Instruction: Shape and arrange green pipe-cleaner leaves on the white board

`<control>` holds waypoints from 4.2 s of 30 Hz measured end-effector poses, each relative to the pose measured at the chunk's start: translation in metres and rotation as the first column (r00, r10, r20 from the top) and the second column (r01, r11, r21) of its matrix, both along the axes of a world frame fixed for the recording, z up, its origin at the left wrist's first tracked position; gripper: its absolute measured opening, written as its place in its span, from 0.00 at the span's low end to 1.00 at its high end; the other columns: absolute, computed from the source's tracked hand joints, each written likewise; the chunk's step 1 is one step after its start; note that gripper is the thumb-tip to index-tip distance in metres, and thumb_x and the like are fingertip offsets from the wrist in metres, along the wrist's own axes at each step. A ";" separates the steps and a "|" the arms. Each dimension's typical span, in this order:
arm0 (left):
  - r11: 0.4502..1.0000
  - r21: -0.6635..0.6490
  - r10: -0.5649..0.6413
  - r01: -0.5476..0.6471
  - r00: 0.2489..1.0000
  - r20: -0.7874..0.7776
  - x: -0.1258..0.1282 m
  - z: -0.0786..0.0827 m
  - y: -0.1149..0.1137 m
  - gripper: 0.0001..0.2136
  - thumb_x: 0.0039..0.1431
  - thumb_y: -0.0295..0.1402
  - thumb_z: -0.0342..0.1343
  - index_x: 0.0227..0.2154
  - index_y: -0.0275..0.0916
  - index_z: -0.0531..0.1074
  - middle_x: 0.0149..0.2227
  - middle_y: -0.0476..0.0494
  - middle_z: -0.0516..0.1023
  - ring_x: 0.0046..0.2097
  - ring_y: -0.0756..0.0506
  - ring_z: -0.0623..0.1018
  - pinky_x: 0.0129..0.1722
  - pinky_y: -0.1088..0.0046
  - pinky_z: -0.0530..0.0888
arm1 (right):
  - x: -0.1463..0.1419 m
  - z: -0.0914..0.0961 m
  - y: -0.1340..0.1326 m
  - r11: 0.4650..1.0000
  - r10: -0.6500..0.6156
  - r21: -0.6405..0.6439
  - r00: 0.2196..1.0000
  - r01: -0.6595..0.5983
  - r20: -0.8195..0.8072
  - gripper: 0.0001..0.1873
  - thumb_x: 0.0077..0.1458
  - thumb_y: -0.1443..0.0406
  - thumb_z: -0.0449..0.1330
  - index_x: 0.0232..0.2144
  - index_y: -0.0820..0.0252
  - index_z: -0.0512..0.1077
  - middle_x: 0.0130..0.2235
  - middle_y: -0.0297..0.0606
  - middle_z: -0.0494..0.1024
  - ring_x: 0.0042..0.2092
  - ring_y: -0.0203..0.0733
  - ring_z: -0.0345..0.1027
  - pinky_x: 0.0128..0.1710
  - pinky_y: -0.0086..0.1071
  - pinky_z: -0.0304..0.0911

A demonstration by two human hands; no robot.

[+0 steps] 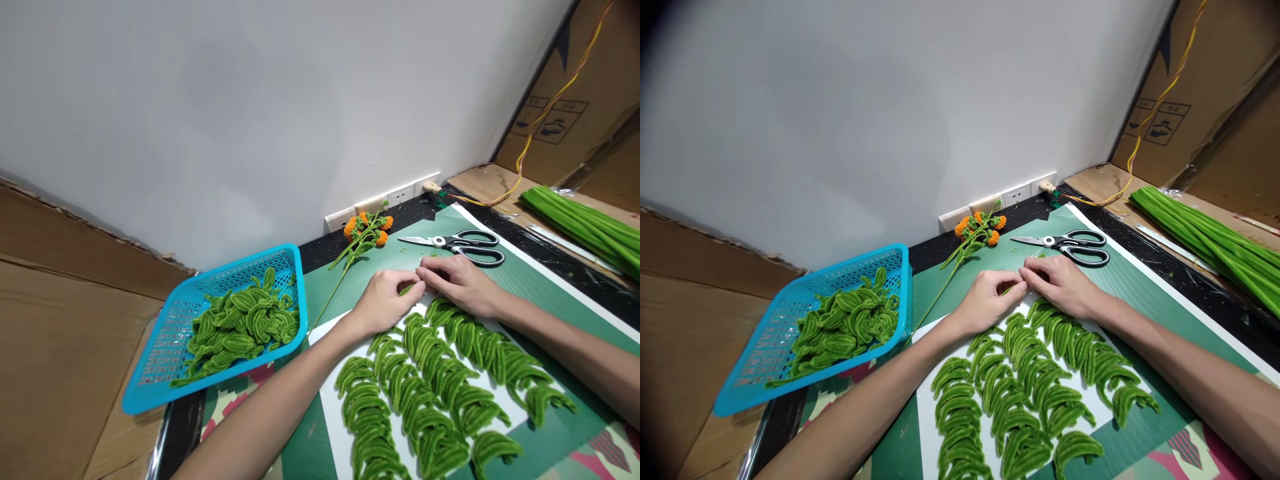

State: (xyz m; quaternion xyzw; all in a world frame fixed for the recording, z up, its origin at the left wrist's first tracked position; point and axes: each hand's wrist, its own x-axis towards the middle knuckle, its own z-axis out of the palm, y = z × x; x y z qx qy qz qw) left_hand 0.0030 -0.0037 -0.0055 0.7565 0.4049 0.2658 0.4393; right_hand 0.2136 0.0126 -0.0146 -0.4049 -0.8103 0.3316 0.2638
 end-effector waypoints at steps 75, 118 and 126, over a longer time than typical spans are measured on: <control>1.000 -0.008 -0.002 0.002 1.000 -0.016 0.001 0.002 -0.001 0.17 0.70 0.40 0.51 0.29 0.36 0.75 0.26 0.52 0.64 0.31 0.51 0.61 0.33 0.73 0.59 | -0.001 0.004 0.000 1.000 -0.004 0.010 1.000 0.003 0.006 0.26 0.73 0.50 0.49 0.24 0.56 0.63 0.23 0.30 0.64 0.27 0.36 0.55 0.30 0.34 0.51; 1.000 0.029 -0.009 0.009 1.000 0.007 0.002 0.000 -0.002 0.15 0.69 0.38 0.53 0.30 0.35 0.78 0.26 0.53 0.65 0.30 0.51 0.62 0.33 0.74 0.59 | 0.001 0.003 -0.001 1.000 -0.007 -0.002 1.000 0.007 0.013 0.25 0.72 0.51 0.50 0.24 0.56 0.63 0.23 0.29 0.63 0.27 0.36 0.55 0.31 0.34 0.51; 0.999 0.034 -0.004 0.004 1.000 -0.018 0.002 0.001 -0.002 0.16 0.69 0.39 0.52 0.30 0.36 0.78 0.25 0.52 0.65 0.30 0.51 0.61 0.33 0.74 0.60 | 0.002 0.002 -0.002 1.000 -0.015 -0.006 1.000 0.015 0.025 0.25 0.72 0.51 0.50 0.25 0.56 0.63 0.24 0.29 0.64 0.27 0.36 0.56 0.30 0.34 0.51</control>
